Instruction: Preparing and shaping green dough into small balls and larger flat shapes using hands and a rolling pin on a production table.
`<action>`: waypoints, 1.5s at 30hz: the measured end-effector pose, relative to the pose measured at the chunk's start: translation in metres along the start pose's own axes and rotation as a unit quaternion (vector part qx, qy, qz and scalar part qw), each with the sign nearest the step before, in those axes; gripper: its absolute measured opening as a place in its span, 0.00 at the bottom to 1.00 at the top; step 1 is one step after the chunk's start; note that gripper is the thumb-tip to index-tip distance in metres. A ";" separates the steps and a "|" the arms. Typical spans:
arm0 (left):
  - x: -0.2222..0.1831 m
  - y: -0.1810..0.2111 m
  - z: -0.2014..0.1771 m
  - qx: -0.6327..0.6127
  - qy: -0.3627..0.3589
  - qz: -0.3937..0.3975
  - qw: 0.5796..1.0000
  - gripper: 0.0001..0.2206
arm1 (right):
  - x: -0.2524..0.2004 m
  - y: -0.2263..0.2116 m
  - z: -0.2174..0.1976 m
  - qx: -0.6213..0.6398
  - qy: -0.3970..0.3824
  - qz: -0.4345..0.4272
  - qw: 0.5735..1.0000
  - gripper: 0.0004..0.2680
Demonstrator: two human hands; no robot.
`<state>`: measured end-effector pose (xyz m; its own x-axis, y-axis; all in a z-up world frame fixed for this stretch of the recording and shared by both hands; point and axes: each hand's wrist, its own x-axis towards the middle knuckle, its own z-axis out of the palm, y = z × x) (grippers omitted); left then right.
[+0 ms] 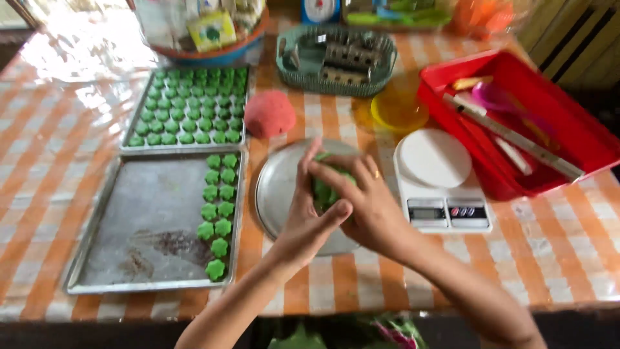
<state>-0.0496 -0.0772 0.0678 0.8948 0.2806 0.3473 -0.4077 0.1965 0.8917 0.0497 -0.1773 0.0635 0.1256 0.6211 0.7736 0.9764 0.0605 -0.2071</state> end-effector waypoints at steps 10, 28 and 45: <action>0.020 -0.079 -0.029 -0.196 0.171 -0.061 0.964 0.20 | -0.029 0.046 0.012 0.507 -0.080 0.366 0.776 0.46; 0.009 -0.086 -0.025 0.293 0.086 0.187 0.934 0.23 | -0.077 0.075 0.072 0.063 -0.003 0.311 0.948 0.18; 0.015 -0.093 -0.052 0.328 0.194 0.078 0.921 0.22 | -0.043 0.041 0.063 0.661 0.153 0.557 0.479 0.16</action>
<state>-0.0073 -0.0421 -0.0253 0.6503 0.5973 0.4695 -0.2139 -0.4490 0.8675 0.0735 -0.1526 -0.0159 0.6566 0.7123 -0.2479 -0.6656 0.3927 -0.6347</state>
